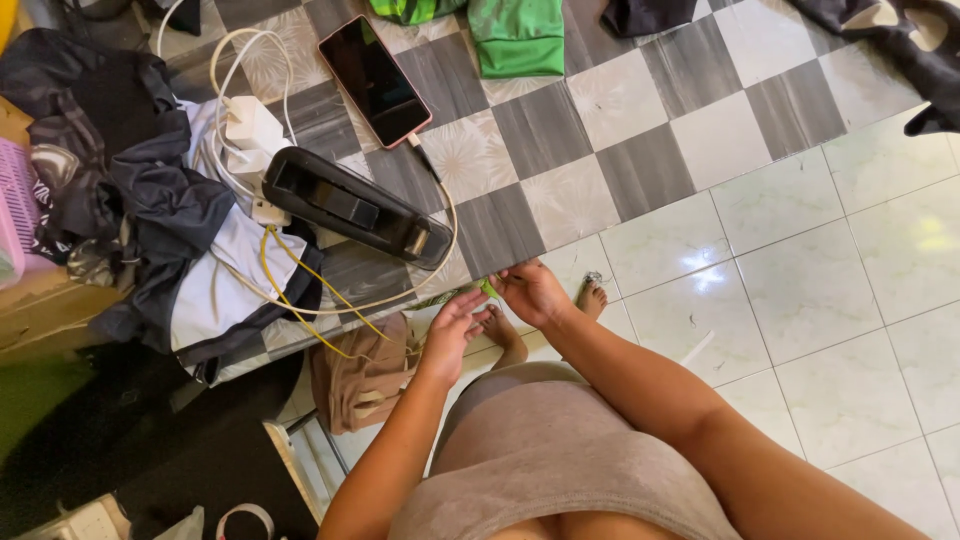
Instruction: The person is marking labels with a pen, folding a jersey, and then applying the label to the folded shirt.
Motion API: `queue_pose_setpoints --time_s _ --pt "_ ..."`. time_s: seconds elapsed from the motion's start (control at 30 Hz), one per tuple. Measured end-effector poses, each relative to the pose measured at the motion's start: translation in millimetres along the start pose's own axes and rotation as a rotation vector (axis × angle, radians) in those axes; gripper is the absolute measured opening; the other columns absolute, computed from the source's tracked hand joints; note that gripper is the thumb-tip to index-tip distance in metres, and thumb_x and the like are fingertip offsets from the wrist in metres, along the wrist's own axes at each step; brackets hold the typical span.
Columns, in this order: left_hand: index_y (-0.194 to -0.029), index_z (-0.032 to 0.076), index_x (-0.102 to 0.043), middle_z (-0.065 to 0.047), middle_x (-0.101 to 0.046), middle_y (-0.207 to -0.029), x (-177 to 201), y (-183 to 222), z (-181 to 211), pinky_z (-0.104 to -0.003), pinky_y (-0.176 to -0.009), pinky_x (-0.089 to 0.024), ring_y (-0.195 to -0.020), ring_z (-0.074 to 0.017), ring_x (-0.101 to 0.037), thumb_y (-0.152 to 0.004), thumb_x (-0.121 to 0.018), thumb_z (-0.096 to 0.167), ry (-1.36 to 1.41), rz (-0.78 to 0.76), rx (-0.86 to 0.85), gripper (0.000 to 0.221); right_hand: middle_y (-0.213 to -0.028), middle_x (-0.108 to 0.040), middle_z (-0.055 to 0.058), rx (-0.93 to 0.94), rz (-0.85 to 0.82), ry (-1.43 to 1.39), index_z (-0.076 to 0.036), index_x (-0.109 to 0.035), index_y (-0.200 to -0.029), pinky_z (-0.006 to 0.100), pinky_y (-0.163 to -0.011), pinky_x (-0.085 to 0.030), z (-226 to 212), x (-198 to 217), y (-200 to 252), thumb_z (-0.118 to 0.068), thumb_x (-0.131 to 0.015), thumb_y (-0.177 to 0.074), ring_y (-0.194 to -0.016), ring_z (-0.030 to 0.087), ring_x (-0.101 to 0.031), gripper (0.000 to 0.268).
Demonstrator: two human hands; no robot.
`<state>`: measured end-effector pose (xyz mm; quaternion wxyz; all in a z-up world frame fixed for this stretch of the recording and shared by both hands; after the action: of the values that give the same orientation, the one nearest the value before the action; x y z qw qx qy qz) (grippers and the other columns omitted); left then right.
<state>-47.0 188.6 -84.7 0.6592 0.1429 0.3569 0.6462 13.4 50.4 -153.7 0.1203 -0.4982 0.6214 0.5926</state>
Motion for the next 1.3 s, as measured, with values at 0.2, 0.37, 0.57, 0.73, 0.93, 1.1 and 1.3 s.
queue_pose_setpoints --time_s 0.2,0.37,0.57,0.73,0.93,1.1,1.3 --pt "-0.080 0.020 -0.071 0.001 -0.072 -0.069 -17.9 30.6 54.1 -0.021 -0.057 -0.054 -0.062 -0.0100 -0.069 -0.082 -0.046 0.001 -0.692 0.054 -0.272 0.031 -0.065 -0.053 0.004 0.001 0.002 -0.010 -0.005 -0.062 -0.077 0.042 -0.082 -0.057 -5.0 -13.1 8.3 0.012 -0.055 -0.073 -0.066 0.016 -0.057 0.019" --pt "-0.098 0.022 -0.067 0.004 -0.063 -0.086 -63.1 28.2 123.7 -0.030 -0.076 -0.051 -0.085 -0.0176 -0.064 -0.088 -0.055 0.015 -1.092 0.047 -0.849 0.017 -0.068 -0.050 0.003 0.015 0.009 0.076 -0.006 -0.059 -0.079 0.044 -0.080 -0.054 2.9 37.6 -17.6 0.010 -0.052 -0.077 -0.068 0.019 -0.057 0.018" --pt "-0.090 0.013 -0.065 -0.003 -0.053 -0.087 -88.3 -3.2 131.0 -0.035 -0.073 -0.047 -0.087 -0.0232 -0.054 -0.075 -0.069 0.020 -1.469 0.127 -1.047 0.017 -0.069 -0.051 0.002 0.031 0.027 0.143 -0.006 -0.056 -0.082 0.045 -0.082 -0.053 -23.1 1.6 15.7 0.009 -0.051 -0.079 -0.075 0.019 -0.062 0.016" --pt "-0.078 0.009 -0.061 -0.004 -0.051 -0.081 -92.3 -2.6 124.4 -0.036 -0.074 -0.044 -0.086 -0.0236 -0.051 -0.072 -0.073 0.019 -1.589 0.162 -1.062 0.017 -0.082 -0.062 0.007 0.064 -0.002 0.161 -0.011 -0.053 -0.081 0.039 -0.082 -0.052 -55.8 -17.7 48.8 0.007 -0.049 -0.081 -0.082 0.020 -0.064 0.019" --pt "-0.077 0.010 -0.060 -0.003 -0.051 -0.082 -90.7 -9.4 116.7 -0.036 -0.075 -0.043 -0.088 -0.0218 -0.050 -0.076 -0.071 0.019 -1.585 0.203 -1.061 0.014 -0.090 -0.065 0.006 0.055 -0.042 0.174 -0.016 -0.051 -0.082 0.037 -0.082 -0.054 -61.8 -0.3 51.9 0.006 -0.047 -0.084 -0.085 0.018 -0.066 0.022" --pt "-0.078 0.016 -0.057 0.000 -0.050 -0.083 -84.1 -22.8 110.1 -0.036 -0.074 -0.043 -0.088 -0.0216 -0.050 -0.066 -0.076 0.022 -1.583 0.199 -0.960 0.024 -0.090 -0.064 0.005 0.042 -0.055 0.190 -0.017 -0.048 -0.083 0.037 -0.084 -0.054 -67.1 -8.8 56.8 0.005 -0.047 -0.085 -0.087 0.018 -0.066 0.022" --pt "-0.083 0.018 -0.060 0.002 -0.051 -0.085 -84.9 -17.2 110.1 -0.036 -0.077 -0.043 -0.093 -0.0197 -0.050 -0.071 -0.073 0.025 -1.616 0.184 -0.938 0.019 -0.091 -0.065 0.005 0.051 -0.066 0.188 -0.016 -0.048 -0.082 0.038 -0.083 -0.054 -70.9 1.0 59.5 0.005 -0.047 -0.086 -0.087 0.018 -0.066 0.021"
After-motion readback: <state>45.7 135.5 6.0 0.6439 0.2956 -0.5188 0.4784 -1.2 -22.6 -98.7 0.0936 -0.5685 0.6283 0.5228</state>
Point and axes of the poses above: each hand's wrist, its own y-axis away from the middle knuckle, its own x-axis out of the back of the hand, z = x × y, the point moved 6 cm from there along -y, towards the middle knuckle
